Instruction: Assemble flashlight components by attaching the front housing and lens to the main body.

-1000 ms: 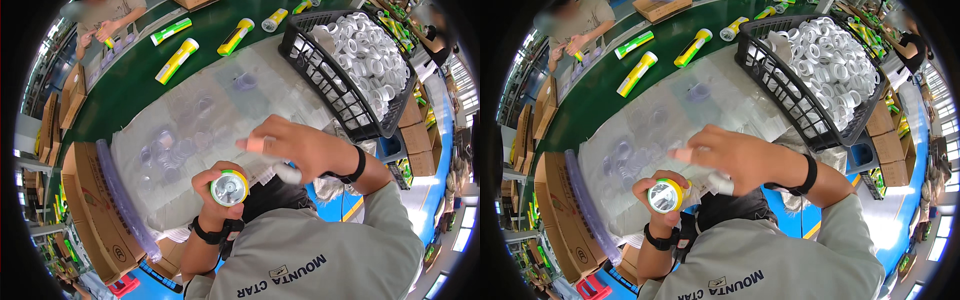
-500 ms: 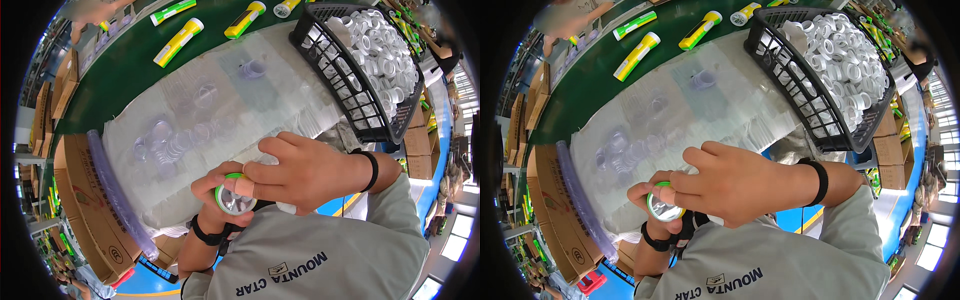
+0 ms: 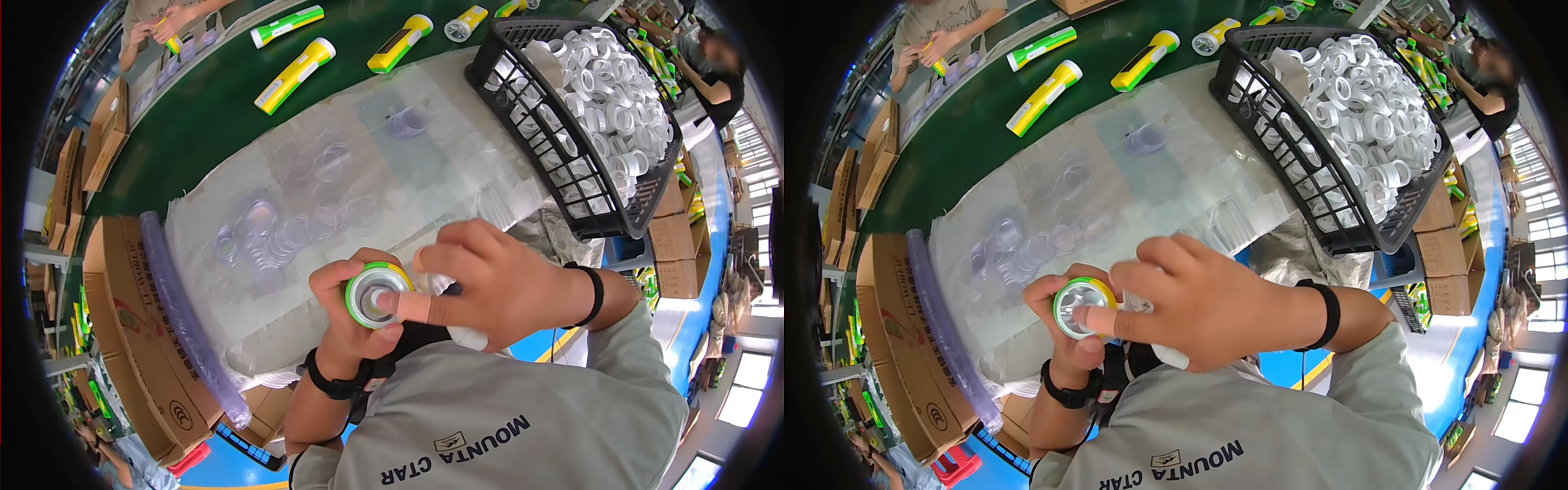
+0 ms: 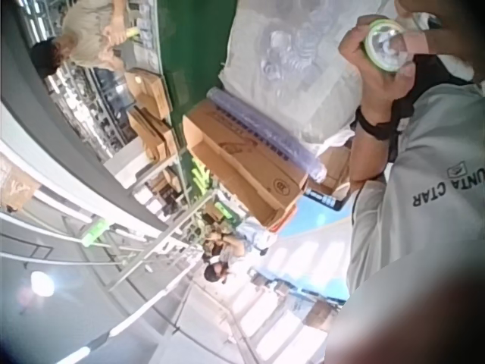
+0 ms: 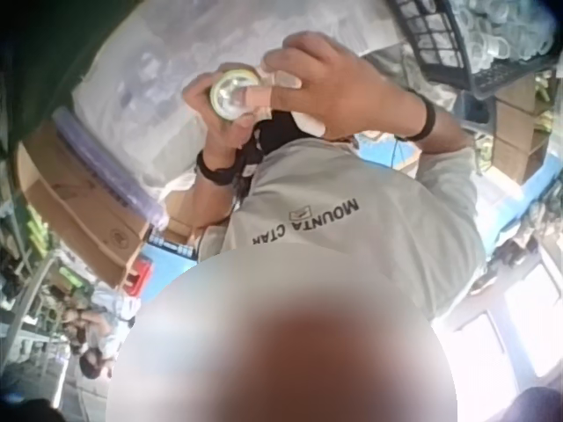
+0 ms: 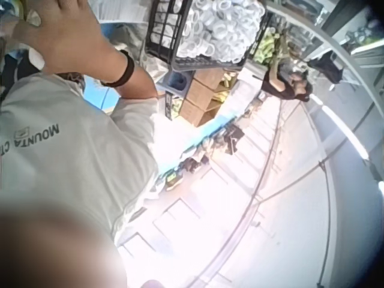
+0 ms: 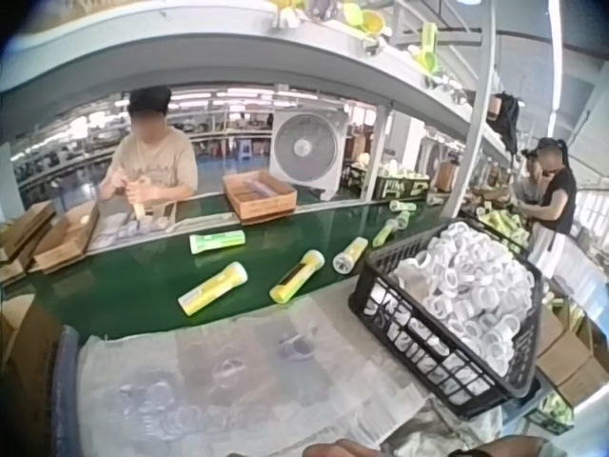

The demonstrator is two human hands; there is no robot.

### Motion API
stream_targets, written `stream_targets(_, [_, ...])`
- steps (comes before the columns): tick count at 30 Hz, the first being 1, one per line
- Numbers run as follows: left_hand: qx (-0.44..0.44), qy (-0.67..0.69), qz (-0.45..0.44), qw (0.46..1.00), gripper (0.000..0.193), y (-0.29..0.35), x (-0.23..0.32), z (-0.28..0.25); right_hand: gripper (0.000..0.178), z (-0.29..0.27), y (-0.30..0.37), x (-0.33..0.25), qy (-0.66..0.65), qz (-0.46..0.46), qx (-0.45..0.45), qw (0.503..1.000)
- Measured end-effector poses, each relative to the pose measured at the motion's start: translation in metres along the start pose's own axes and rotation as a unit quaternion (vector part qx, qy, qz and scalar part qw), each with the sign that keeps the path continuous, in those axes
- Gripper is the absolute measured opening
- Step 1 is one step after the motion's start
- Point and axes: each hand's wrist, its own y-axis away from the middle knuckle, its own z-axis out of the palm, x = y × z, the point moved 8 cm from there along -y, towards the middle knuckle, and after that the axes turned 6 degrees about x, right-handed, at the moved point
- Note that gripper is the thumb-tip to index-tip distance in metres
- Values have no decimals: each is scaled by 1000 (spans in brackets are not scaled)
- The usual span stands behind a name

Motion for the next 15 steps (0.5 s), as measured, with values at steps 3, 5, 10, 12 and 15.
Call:
stream_targets(3, [17,-15,-18,1000,68,0,-2,-4,50,-21,-6,29,-60,80,84,991])
stream_targets(5, [33,-12,-41,999,70,-4,-3,-6,46,-24,-6,36,-69,65,117,989])
stream_targets(10, [3,-40,-192,981,84,-15,-5,-3,44,-9,-22,26,-12,-29,50,998])
stream_targets(12, [-1,-54,-231,972,91,-15,-11,-4,30,-12,-21,32,-56,-30,110,992])
stream_targets(15, [-16,-153,-242,958,84,-21,-9,-2,24,-15,-18,50,-121,17,190,974])
